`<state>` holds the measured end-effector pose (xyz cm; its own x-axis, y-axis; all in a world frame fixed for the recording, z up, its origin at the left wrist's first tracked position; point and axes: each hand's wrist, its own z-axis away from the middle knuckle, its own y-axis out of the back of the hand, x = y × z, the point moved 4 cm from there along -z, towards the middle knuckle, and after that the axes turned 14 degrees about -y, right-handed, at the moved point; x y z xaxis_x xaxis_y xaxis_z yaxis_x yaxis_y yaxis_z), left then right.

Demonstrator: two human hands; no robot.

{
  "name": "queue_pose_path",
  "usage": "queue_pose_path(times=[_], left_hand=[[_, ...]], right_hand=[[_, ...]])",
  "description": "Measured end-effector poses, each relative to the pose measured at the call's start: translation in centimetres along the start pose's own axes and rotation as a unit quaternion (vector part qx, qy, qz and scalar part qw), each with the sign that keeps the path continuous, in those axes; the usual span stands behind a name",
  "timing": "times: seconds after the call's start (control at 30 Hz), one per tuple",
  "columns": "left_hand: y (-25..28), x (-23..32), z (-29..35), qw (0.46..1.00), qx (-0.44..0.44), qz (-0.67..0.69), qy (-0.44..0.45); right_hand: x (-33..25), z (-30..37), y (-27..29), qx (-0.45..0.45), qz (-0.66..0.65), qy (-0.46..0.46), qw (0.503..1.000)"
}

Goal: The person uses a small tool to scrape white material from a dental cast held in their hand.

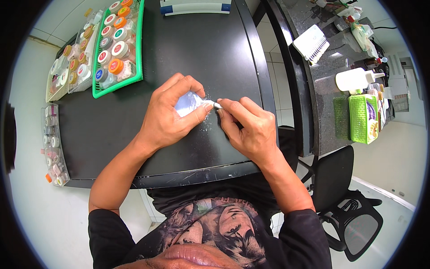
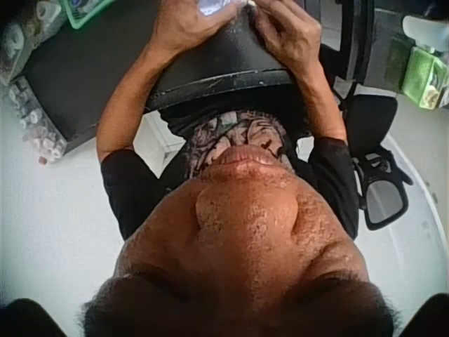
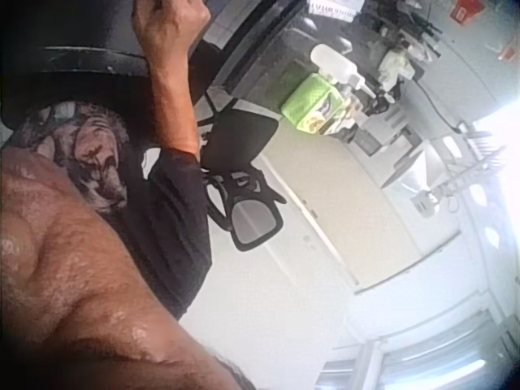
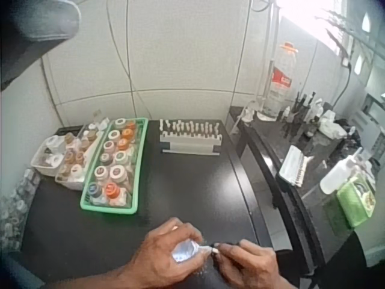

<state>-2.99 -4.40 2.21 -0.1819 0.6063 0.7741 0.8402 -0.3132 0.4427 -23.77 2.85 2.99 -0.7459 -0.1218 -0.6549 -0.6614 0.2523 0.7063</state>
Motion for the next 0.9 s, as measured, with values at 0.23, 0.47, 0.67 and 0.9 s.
queue_pose_path(times=[0.23, 0.47, 0.67, 0.9], left_hand=[[0.25, -0.13, 0.03, 1.0, 0.012, 0.008, -0.005], [0.36, -0.17, 0.27, 1.0, -0.002, 0.012, 0.011], [0.32, -0.57, 0.46, 1.0, 0.006, 0.013, 0.008], [0.54, -0.92, 0.67, 0.995, -0.002, 0.088, 0.054]], right_hand=[[-0.02, 0.01, 0.07, 0.001, -0.012, -0.004, 1.0], [-0.09, 0.05, 0.0, -0.009, -0.008, -0.002, 1.0], [0.06, 0.13, -0.24, -0.002, -0.005, 0.001, 1.0], [0.01, 0.04, -0.17, 0.005, 0.001, 0.005, 1.0]])
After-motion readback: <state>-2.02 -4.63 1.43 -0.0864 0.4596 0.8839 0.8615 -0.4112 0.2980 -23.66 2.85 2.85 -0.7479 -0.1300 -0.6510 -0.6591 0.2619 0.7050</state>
